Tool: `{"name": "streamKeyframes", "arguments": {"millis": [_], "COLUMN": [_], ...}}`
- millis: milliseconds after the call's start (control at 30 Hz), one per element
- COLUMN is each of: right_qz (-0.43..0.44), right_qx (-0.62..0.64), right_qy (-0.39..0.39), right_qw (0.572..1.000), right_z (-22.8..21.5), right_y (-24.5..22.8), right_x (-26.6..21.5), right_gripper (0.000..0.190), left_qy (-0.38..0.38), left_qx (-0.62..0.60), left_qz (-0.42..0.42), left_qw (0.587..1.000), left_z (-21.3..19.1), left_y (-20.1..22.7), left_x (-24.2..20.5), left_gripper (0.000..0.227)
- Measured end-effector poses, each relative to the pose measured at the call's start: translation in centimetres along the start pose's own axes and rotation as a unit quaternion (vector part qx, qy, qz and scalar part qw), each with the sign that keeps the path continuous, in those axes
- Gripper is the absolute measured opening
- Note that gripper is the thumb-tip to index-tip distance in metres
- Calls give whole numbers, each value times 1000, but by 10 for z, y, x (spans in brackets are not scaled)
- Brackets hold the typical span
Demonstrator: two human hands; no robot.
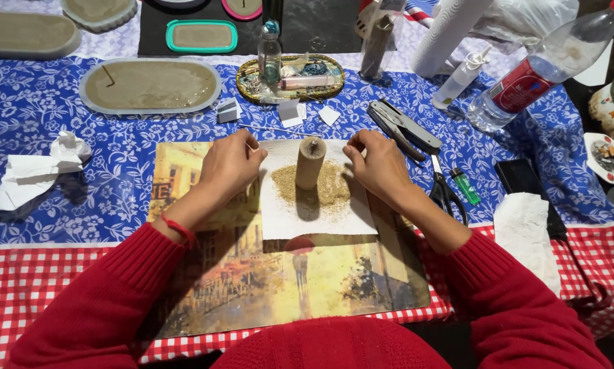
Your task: Rolling a cardboard tube in a tray of brownish powder to coat its exterior surface.
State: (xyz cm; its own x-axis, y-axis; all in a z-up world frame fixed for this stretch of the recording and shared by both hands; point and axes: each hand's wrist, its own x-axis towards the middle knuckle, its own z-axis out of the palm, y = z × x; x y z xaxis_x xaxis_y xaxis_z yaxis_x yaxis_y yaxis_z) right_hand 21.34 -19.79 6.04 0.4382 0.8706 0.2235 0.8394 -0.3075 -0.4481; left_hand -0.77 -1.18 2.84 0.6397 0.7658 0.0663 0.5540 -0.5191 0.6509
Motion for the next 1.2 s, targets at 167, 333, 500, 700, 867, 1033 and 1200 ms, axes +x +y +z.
{"name": "streamKeyframes", "arguments": {"millis": [167, 333, 500, 700, 867, 1033, 1200], "right_qz": [21, -19, -338, -253, -187, -193, -221], "right_qx": [80, 84, 173, 12, 50, 164, 177], "right_qy": [-95, -122, 22, 20, 58, -18, -87], "right_qw": [992, 989, 925, 967, 979, 967, 955], "right_z": [-5, -31, -20, 9, -26, -20, -11], "right_y": [6, -45, -78, -34, -37, -47, -47], "right_x": [-21, -57, -107, -105, -59, -7, 6], "right_gripper": [31, 55, 50, 47, 48, 81, 89], "left_qy": [-29, -182, -295, -141, -54, 71, 101], "left_qx": [-74, -340, -744, -803, -634, -317, -172], "left_qz": [7, -78, -218, -208, -86, 64, 107], "left_qw": [997, 919, 559, 541, 767, 944, 974], "left_z": [-20, 13, 46, -19, 8, 21, 22], "left_y": [33, 41, 54, 88, 38, 30, 26], "left_x": [-34, -73, -99, -104, -81, -78, -79], "left_gripper": [26, 38, 55, 70, 48, 36, 32]}}
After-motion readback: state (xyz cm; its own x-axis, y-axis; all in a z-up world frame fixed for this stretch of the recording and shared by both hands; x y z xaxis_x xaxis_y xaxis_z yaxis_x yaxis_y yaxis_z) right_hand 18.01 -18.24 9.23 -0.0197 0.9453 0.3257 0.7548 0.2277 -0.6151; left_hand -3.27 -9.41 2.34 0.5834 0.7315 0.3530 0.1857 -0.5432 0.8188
